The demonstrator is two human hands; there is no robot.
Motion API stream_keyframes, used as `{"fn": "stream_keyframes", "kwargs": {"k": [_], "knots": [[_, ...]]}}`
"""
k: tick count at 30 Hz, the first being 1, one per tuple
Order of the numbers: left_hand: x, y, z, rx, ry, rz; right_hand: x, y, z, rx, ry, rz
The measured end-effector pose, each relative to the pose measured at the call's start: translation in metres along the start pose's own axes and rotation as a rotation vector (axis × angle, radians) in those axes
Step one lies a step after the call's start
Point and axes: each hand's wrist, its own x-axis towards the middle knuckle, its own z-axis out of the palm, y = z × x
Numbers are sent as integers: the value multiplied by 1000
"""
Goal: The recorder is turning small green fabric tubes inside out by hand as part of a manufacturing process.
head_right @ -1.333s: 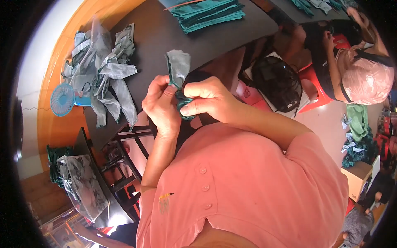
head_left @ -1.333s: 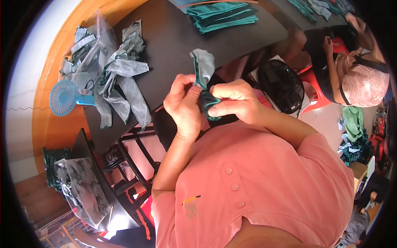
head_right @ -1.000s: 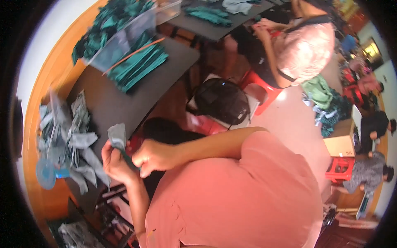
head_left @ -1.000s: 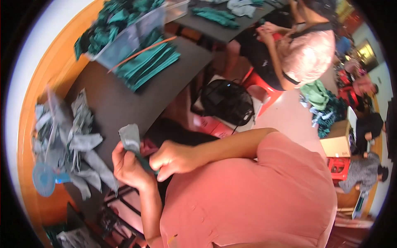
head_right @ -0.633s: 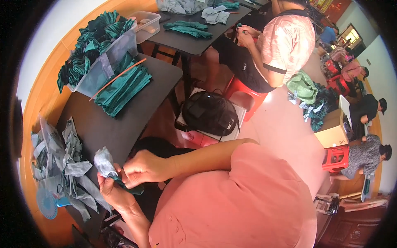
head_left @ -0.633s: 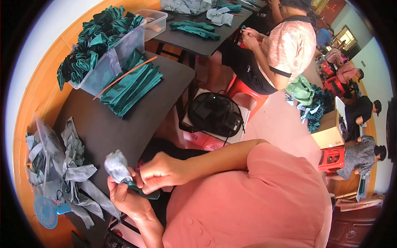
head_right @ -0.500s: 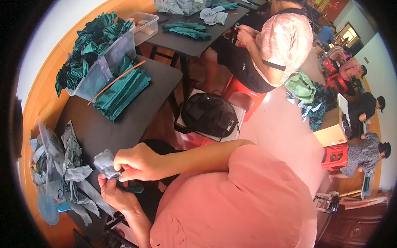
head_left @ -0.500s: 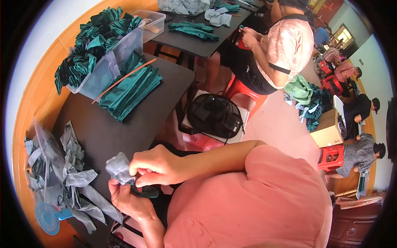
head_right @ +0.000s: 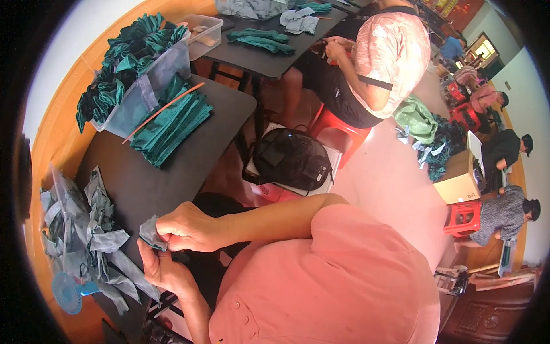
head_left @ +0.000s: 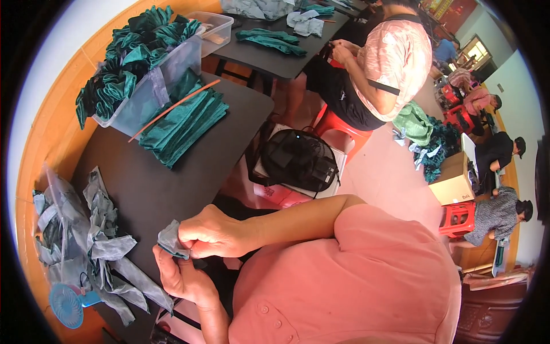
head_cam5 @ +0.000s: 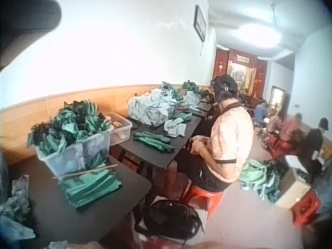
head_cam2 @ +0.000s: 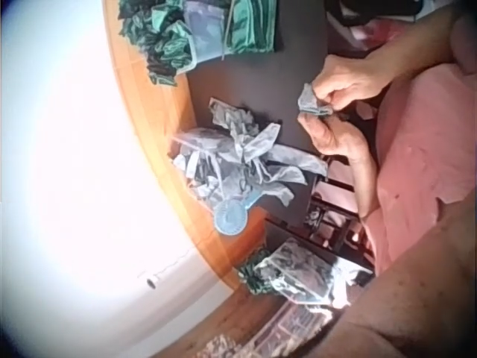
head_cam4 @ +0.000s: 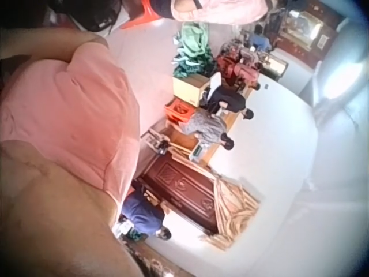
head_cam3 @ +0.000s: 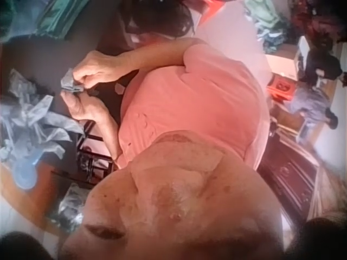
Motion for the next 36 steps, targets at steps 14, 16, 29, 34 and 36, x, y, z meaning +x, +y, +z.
{"fn": "stream_keyframes", "kwargs": {"k": [14, 16, 29, 34, 36], "knots": [[-17, -2, 1, 229, -57, 251, -26, -10, 4, 91, -7, 76], [-16, 0, -2, 149, -216, 130, -25, -5, -3, 68, 29, 94], [-20, 2, 12, -389, -12, -178, -37, -15, 2, 94, 14, 53], [-17, 12, -1, -352, -9, -296, -42, -16, -1, 438, 107, 328], [-19, 9, 0, -288, 6, -230, -40, -9, 2, 306, 211, 255]]}}
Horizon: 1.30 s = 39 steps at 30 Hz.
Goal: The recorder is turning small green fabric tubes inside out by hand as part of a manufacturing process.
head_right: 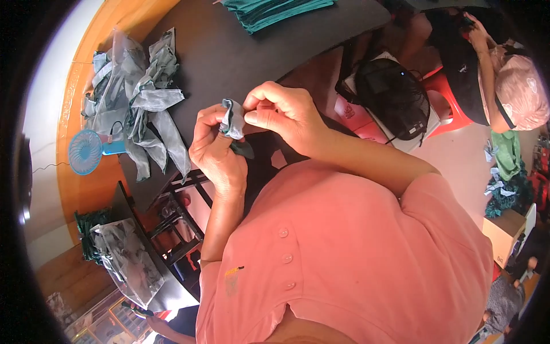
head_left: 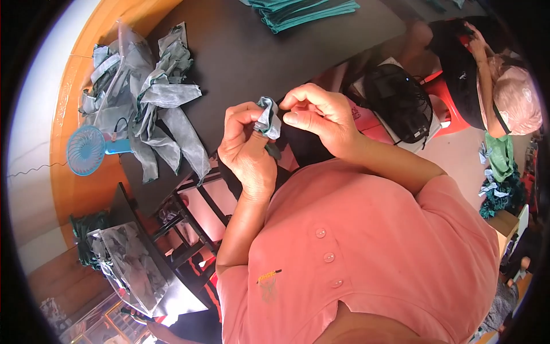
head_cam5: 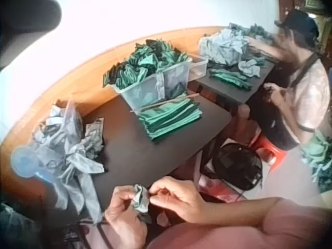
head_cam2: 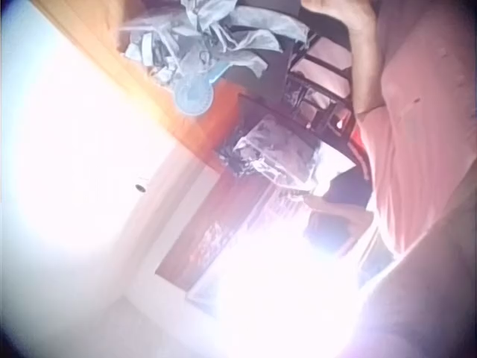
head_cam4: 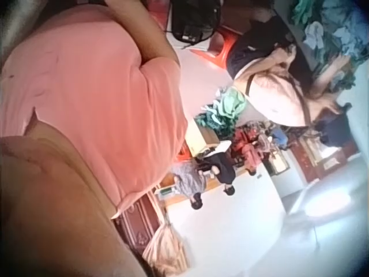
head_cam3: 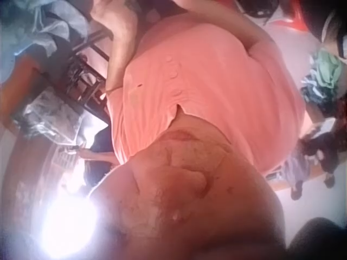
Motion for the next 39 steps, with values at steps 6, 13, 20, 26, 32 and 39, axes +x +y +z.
{"fn": "stream_keyframes", "kwargs": {"k": [6, 13, 20, 26, 32, 39], "knots": [[-4, -5, -2, 67, -56, 136, -5, -6, -3, -94, -84, -82], [-7, -6, 1, 362, -77, 326, 0, -5, -9, -186, -82, -197], [-8, -6, 3, 327, -10, 358, -5, -18, -6, -235, -122, -171], [-6, -10, 3, 463, -78, 453, -2, 1, -3, -171, -42, -189], [-8, -6, 2, 606, -177, 380, 2, 2, -10, -189, -60, -169], [-7, -14, -5, 653, -223, 416, -3, -6, -9, -262, -132, -192]]}}
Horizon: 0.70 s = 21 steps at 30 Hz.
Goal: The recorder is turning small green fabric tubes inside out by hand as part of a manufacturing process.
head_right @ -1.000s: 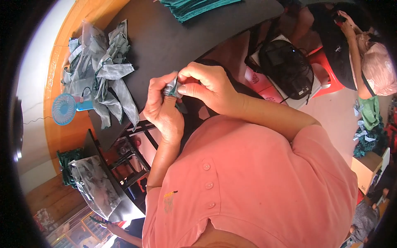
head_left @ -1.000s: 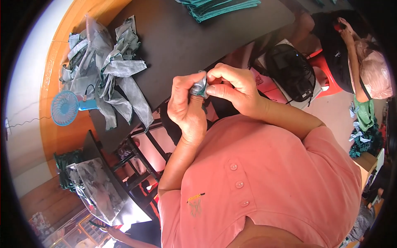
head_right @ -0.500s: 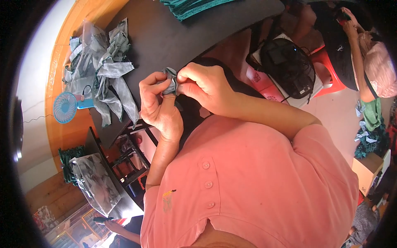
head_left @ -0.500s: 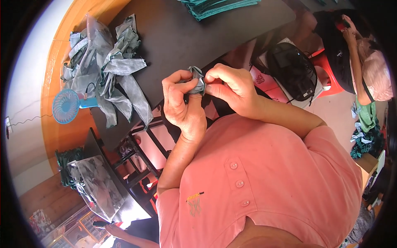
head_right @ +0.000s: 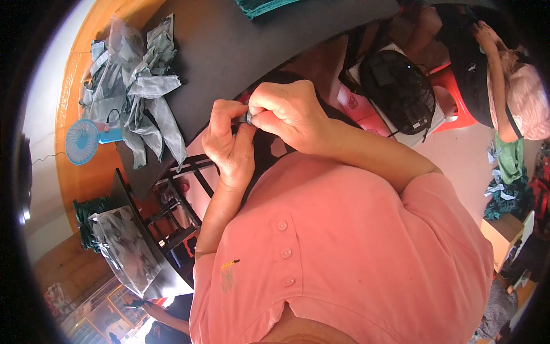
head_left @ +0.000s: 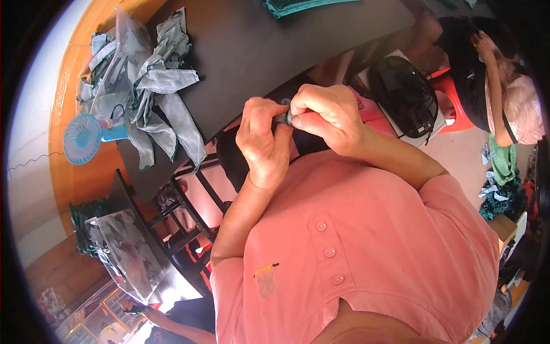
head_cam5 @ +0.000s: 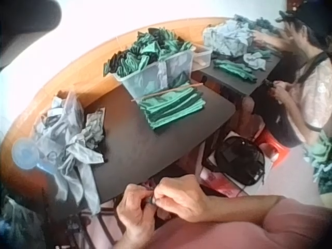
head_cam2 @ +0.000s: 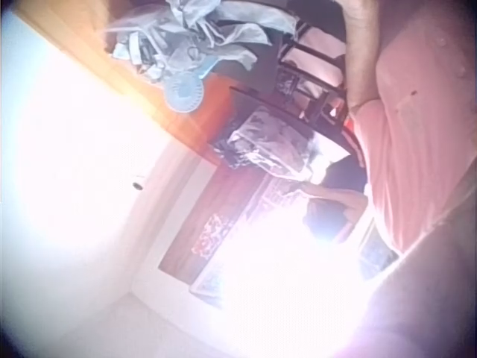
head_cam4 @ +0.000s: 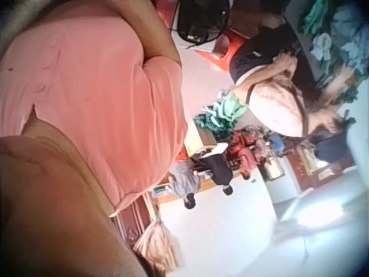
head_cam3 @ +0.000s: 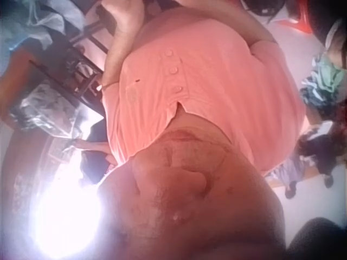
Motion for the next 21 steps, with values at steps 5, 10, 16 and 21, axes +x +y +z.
{"fn": "stream_keyframes", "kwargs": {"k": [5, 10, 16, 21], "knots": [[2, 2, 11, -398, 146, -72, -4, -4, 4, -221, -32, -317], [10, -1, 6, -291, -16, 8, -8, -3, -1, -250, -23, -338], [8, 4, 0, -724, 132, -487, 26, -45, -48, 27, -87, -65], [6, -1, -5, -727, 183, -446, 56, -175, -38, -342, -308, -182]]}}
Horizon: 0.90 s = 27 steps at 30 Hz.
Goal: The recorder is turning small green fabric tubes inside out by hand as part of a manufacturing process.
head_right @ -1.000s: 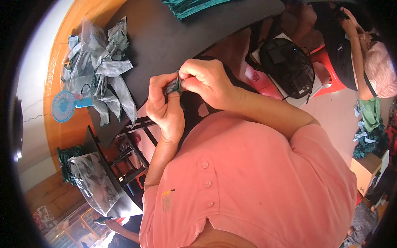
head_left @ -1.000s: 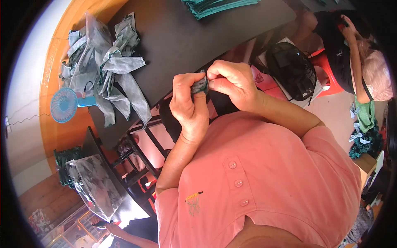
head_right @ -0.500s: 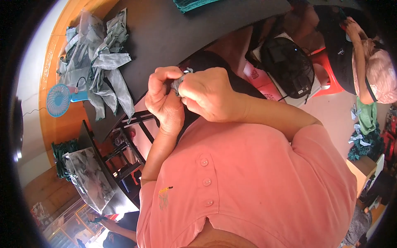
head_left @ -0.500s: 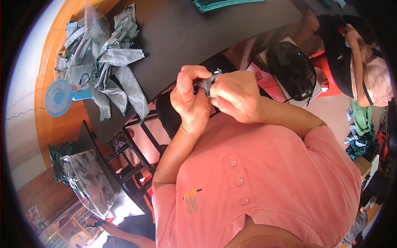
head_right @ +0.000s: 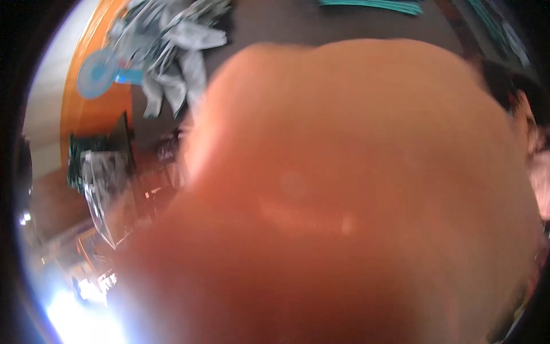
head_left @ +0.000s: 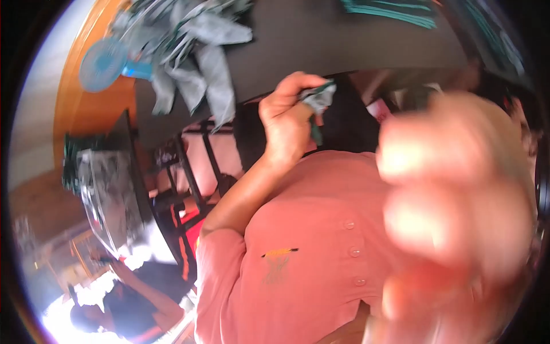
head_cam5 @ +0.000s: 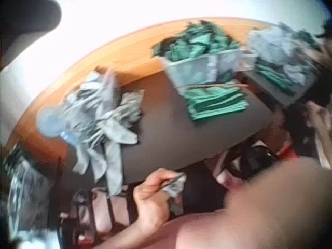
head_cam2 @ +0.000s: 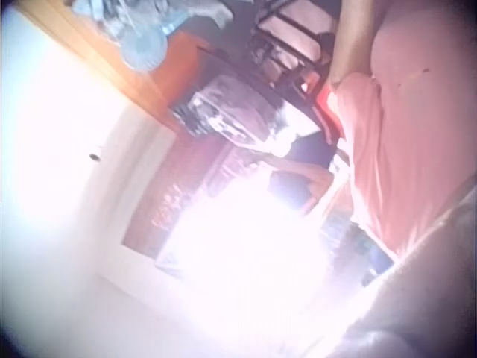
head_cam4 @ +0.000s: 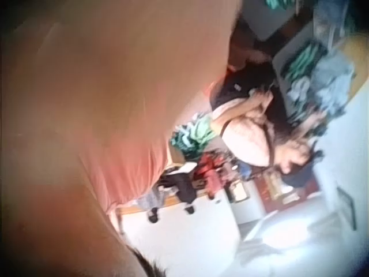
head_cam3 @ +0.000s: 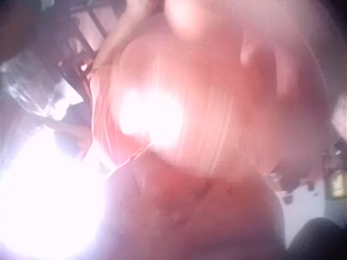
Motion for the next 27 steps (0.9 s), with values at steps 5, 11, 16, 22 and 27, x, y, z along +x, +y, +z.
{"fn": "stream_keyframes", "kwargs": {"k": [5, 11, 16, 22, 27], "knots": [[-12, 8, 1, -106, 54, -127, 8, -4, 5, 207, -114, -132], [-20, 18, -10, -94, 44, -155, 28, -21, 22, 490, -230, -237], [-16, 18, -16, -132, 37, -109, 49, -25, 44, 758, -328, -321], [-5, 15, -3, -191, -83, -62, 57, -38, 36, 909, -357, -321], [-18, 18, -29, -182, 3, 64, 60, 43, 70, 995, -580, -812]]}}
